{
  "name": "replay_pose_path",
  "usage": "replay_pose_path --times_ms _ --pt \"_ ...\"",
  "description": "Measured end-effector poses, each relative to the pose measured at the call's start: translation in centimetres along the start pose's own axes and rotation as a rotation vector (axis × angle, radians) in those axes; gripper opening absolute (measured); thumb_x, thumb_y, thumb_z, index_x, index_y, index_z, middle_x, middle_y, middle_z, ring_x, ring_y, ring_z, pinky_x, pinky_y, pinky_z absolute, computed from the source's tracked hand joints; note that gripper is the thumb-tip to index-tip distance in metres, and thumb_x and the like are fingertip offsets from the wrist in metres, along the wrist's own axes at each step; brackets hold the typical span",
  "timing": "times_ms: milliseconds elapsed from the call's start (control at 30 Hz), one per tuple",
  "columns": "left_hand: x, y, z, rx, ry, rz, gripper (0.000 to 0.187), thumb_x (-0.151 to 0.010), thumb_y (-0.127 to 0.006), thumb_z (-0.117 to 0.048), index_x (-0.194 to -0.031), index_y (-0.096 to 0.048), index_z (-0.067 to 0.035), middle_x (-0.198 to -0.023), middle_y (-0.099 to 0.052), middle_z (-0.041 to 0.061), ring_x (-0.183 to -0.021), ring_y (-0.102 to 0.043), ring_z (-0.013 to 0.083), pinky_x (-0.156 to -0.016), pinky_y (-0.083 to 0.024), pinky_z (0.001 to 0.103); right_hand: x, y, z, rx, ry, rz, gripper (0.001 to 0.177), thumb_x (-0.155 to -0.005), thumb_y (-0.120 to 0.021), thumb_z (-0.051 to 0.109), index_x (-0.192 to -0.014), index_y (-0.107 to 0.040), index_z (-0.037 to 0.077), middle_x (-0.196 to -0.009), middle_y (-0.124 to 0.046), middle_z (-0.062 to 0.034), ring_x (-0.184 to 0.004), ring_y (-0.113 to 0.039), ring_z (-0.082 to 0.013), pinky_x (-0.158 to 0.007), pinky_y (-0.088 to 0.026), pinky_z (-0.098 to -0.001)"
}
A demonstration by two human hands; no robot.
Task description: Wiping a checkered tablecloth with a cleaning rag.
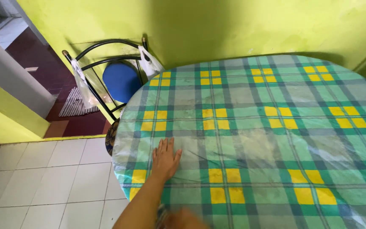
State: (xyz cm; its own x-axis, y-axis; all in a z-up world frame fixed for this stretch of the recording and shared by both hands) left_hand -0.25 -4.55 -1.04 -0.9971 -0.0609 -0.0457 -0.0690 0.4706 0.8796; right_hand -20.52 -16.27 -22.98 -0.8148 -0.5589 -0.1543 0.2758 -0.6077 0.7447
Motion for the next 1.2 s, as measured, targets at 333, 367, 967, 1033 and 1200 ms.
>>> replay_pose_path --times_ms 333,367,967,1033,1200 --pt "3.4 -1.2 -3.0 -0.021 -0.074 -0.025 0.066 -0.1 -0.048 -0.046 -0.154 -0.038 -0.011 -0.16 -0.037 0.016 -0.151 -0.026 0.0349 -0.121 -0.02 0.056 -6.0 36.1 -2.5 0.114 0.092 -0.272 0.061 -0.076 -0.057 -0.003 -0.137 -0.056 0.002 -0.135 -0.06 -0.0204 -0.118 -0.055 -0.0422 -0.103 -0.042 -0.0501" --pt "3.7 -1.7 -3.4 -0.016 -0.069 0.005 0.065 -0.1 -0.049 -0.046 -0.154 -0.037 -0.011 -0.161 -0.035 0.016 -0.152 -0.025 0.0349 -0.12 -0.019 0.056 -6.0 35.1 -4.2 0.161 -0.041 -0.172 0.062 -0.078 -0.058 -0.002 -0.14 -0.054 0.005 -0.138 -0.058 -0.02 -0.116 -0.054 -0.0424 -0.101 -0.043 -0.0504" --pt "4.7 -5.0 -10.4 -0.006 -0.164 0.095 0.068 -0.101 -0.046 -0.049 -0.155 -0.035 -0.01 -0.163 -0.031 0.017 -0.154 -0.021 0.0351 -0.121 -0.015 0.058 7.5 9.7 -0.3 0.217 0.497 -0.063 0.051 -0.092 -0.07 0.012 -0.142 -0.062 0.011 -0.135 -0.063 -0.0149 -0.117 -0.058 -0.0308 -0.1 -0.046 -0.0425" --pt "4.8 -4.6 -10.9 -0.007 -0.171 0.103 0.068 -0.101 -0.046 -0.049 -0.155 -0.035 -0.01 -0.163 -0.031 0.017 -0.154 -0.021 0.0355 -0.121 -0.015 0.058 5.8 13.3 0.8 0.165 0.374 -0.076 0.049 -0.088 -0.067 0.008 -0.137 -0.065 0.012 -0.13 -0.066 -0.014 -0.115 -0.06 -0.0323 -0.099 -0.047 -0.0439" --pt "5.7 -2.4 -11.1 0.107 -0.159 0.03 0.064 -0.103 -0.042 -0.047 -0.155 -0.036 -0.011 -0.163 -0.032 0.017 -0.154 -0.021 0.0353 -0.122 -0.013 0.056 -2.9 32.3 0.5 0.005 0.07 -0.096 0.047 -0.08 -0.058 -0.001 -0.122 -0.072 0.013 -0.117 -0.074 -0.0115 -0.109 -0.065 -0.0362 -0.096 -0.051 -0.0474"
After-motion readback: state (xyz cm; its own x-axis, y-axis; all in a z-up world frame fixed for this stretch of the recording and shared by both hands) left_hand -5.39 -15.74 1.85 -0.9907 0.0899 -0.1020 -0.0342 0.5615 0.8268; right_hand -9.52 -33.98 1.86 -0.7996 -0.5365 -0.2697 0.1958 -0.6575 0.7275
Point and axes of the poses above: each hand's wrist, its own x-axis away from the middle knuckle, its own y-axis out of the back of the hand, z = x × y, the point moved 8 cm from there along -x, towards the middle knuckle
